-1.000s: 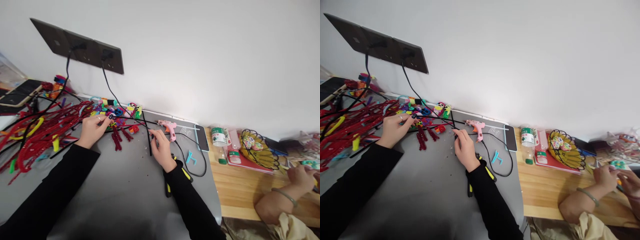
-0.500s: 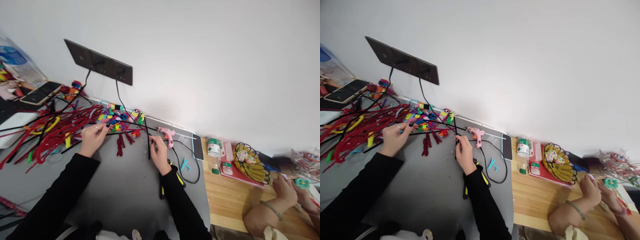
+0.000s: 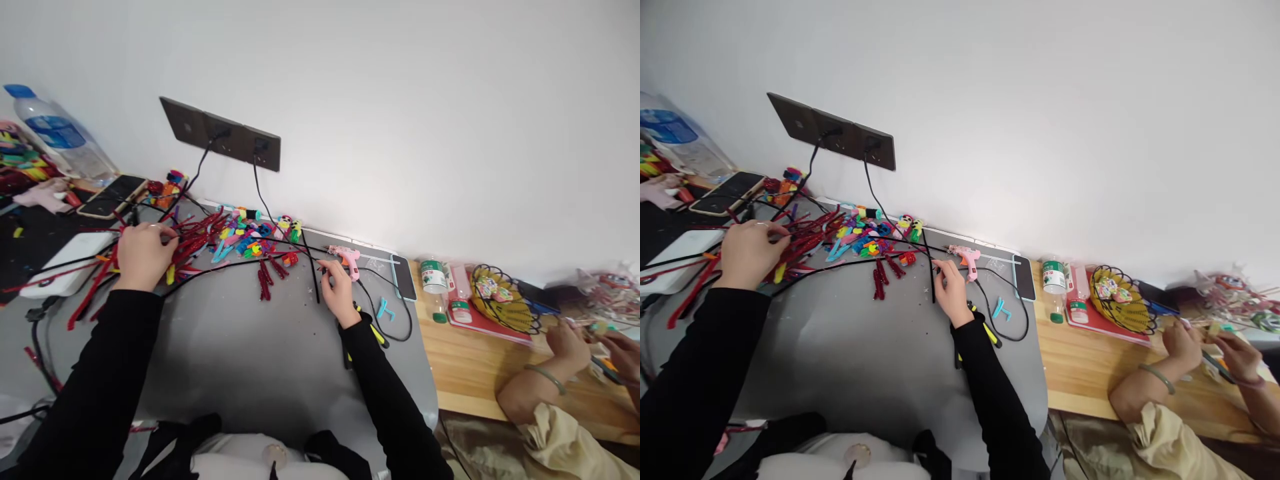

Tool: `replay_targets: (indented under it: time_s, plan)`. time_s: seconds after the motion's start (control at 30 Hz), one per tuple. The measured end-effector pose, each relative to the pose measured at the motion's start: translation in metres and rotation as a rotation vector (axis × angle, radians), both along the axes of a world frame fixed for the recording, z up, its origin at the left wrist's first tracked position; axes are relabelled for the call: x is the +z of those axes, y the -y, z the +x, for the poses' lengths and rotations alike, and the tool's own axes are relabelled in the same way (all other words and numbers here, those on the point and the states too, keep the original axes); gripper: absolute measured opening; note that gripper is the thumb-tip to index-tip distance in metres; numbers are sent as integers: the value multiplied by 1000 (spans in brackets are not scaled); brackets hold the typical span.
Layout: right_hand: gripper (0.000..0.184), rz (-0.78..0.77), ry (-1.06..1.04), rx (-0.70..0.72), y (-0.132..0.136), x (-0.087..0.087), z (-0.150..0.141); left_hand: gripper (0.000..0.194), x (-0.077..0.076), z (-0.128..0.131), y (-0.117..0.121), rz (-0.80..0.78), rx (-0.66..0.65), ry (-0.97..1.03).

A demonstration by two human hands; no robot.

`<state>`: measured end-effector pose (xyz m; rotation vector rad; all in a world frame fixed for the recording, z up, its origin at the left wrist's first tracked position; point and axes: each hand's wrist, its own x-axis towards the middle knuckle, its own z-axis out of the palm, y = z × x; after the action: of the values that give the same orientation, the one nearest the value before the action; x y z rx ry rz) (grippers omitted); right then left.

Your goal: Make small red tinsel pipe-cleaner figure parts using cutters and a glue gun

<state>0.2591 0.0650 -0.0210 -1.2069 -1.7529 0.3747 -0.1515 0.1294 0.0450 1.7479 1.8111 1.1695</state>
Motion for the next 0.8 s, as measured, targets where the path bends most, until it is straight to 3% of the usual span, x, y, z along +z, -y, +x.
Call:
replay_targets:
  time_s: [0.17,0.3,0.43,0.53,0.63,0.7,0.73,0.8]
  plan:
    - [36,39,-18,20,-1,1,1,21,15,-4,-8,60,139,-119]
    - [35,59,-56,60,1,1,0,14,38,3,-26,276,448,-69]
    - [32,53,-115,85,4,1,0,29,64,47,-34,683,476,363]
    - [31,30,-155,89,4,9,-1,52,69,105,-23,849,266,779]
    - [47,-82,-283,215,-3,28,-7,48,53,168,0,564,-93,1042]
    - [67,-224,-523,376,-10,43,-13,43,36,204,13,286,-232,1114]
    - [71,-271,-646,401,-14,48,-17,43,27,218,17,219,-266,1116]
    - [65,-276,-830,266,-22,53,-22,47,11,238,19,43,-325,1113]
